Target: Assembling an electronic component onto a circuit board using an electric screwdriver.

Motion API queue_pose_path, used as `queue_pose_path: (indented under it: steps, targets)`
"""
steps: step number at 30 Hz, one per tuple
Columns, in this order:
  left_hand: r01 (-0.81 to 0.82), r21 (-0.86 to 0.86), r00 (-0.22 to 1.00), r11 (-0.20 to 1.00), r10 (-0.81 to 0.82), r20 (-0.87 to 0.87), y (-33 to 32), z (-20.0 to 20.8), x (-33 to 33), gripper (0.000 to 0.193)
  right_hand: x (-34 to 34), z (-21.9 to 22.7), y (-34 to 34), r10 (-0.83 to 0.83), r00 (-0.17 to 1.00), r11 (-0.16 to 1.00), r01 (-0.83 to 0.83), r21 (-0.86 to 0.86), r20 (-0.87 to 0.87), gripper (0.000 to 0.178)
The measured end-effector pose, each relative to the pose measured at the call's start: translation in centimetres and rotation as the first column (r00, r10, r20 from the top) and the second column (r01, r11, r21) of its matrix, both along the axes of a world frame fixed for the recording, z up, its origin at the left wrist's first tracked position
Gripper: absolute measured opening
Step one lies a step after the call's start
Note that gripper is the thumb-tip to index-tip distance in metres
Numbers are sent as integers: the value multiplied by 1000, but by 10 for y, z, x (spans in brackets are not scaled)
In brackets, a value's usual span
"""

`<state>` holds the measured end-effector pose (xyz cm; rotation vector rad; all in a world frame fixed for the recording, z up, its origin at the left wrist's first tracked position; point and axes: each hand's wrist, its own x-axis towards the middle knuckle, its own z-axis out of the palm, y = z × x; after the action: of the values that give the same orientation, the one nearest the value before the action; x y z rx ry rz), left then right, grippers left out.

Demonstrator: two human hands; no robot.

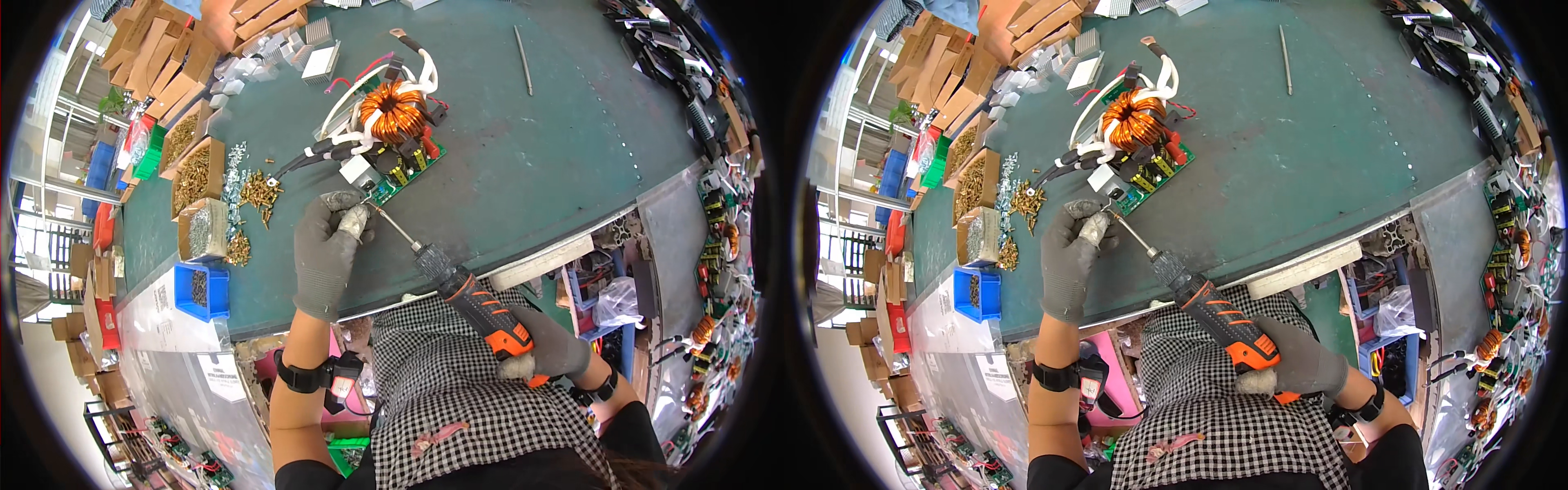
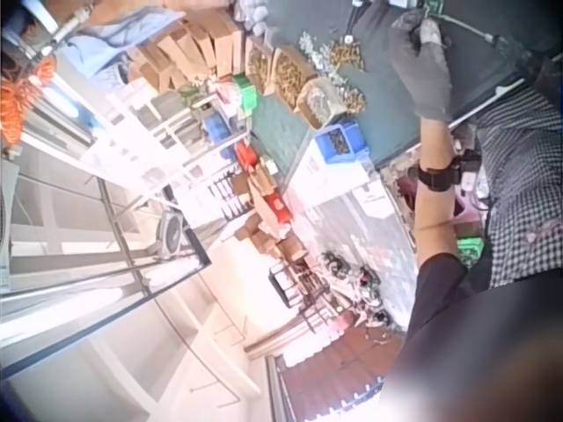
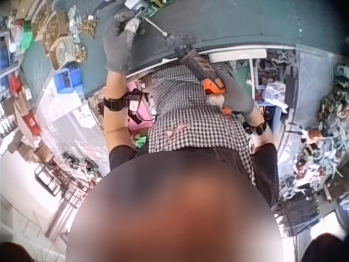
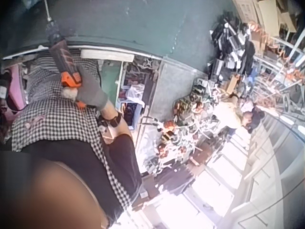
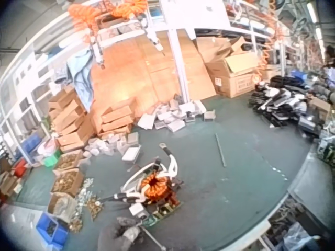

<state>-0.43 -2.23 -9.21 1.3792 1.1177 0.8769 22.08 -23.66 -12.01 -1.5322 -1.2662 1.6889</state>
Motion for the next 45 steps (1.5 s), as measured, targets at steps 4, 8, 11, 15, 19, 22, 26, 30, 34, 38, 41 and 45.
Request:
queue_pose_path:
  steps: [4,8,11,15,19,22,26,30,34,38,41,45]
  targets:
    - [-16,30,999,999,17,-32,0,-3,4,12,-3,6,3,-31,1000,999,31,-34,-1,80]
    - [2,18,999,1000,-2,-34,-2,-9,8,11,-5,7,6,-33,998,999,33,-8,-57,79]
    - [-12,47,999,999,14,-31,-5,-12,13,11,-5,5,8,-24,997,995,18,-96,-67,78]
    - [-76,-73,997,994,74,-29,-7,-6,18,15,-3,-4,6,-55,997,998,54,-15,-59,77]
    - [-17,-228,976,974,66,209,-8,-13,18,26,-1,-7,3,-35,999,998,36,57,-26,78]
    - [35,-323,957,946,61,282,-11,-3,19,31,2,-6,1,42,999,998,-42,46,-10,77]
    - [78,-282,951,956,13,309,-8,-8,12,32,3,-2,3,78,995,997,-78,-10,-66,75]
    - [65,-175,965,982,-17,264,-8,-9,10,25,2,-3,3,46,994,999,-44,18,-101,72]
    - [-16,-56,972,998,28,231,-9,-12,13,20,1,-2,4,52,994,998,-50,27,-99,71]
    - [-16,-73,968,997,34,248,-10,-11,12,28,1,-2,3,46,994,998,-42,41,-99,70]
    - [-51,-79,962,996,71,264,-13,-12,14,28,0,0,3,46,993,999,-44,22,-110,69]
    - [-116,-37,965,993,122,231,-16,-13,17,25,-3,12,6,41,999,998,-42,-45,-21,72]
